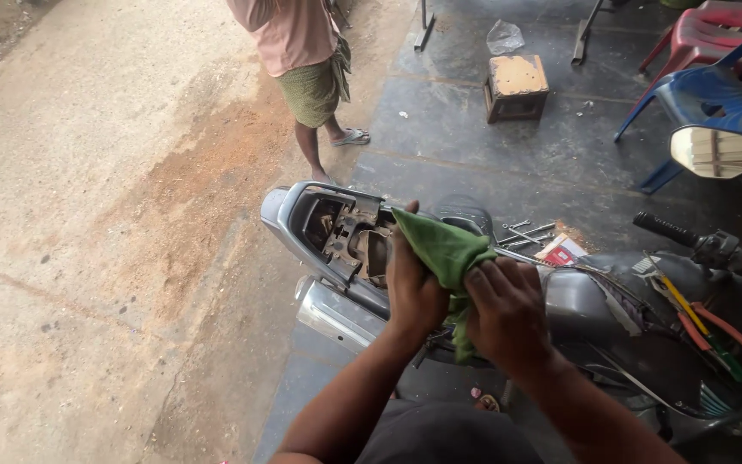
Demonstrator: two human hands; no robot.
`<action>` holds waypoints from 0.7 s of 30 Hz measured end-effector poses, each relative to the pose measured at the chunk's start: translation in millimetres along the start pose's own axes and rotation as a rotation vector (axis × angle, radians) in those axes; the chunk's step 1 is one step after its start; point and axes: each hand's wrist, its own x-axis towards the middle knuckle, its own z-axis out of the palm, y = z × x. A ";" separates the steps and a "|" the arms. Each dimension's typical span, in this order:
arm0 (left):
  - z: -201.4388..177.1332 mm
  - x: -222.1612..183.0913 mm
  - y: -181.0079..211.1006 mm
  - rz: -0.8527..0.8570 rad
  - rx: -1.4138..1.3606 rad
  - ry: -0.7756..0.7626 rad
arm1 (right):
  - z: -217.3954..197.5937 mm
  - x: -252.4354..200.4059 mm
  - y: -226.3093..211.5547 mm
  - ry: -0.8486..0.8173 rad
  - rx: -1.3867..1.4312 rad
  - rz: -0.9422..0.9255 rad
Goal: Unscrewing, removing, cleaning with a cloth, and reinstalling a plastic component from the interior of a motorcycle.
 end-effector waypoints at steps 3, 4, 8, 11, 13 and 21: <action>0.3 -1.3 7.0 -0.007 0.049 -0.076 | -5.2 3.9 2.7 -0.086 0.069 -0.003; 6.0 -2.5 6.1 -0.007 0.031 -0.065 | -7.4 2.7 7.0 -0.149 0.069 0.057; 5.5 1.1 18.2 0.049 -0.163 0.009 | 27.8 -29.6 43.3 -0.521 0.039 0.269; -14.2 28.1 25.9 -0.075 -0.533 -0.131 | 53.9 -57.8 79.6 -0.728 0.236 0.642; -11.2 41.2 29.2 -0.206 -0.739 -0.236 | 68.0 -97.1 133.1 -0.463 0.737 0.804; 13.5 23.9 2.0 -0.451 -1.616 -0.669 | -13.7 -84.8 111.1 0.283 1.657 0.700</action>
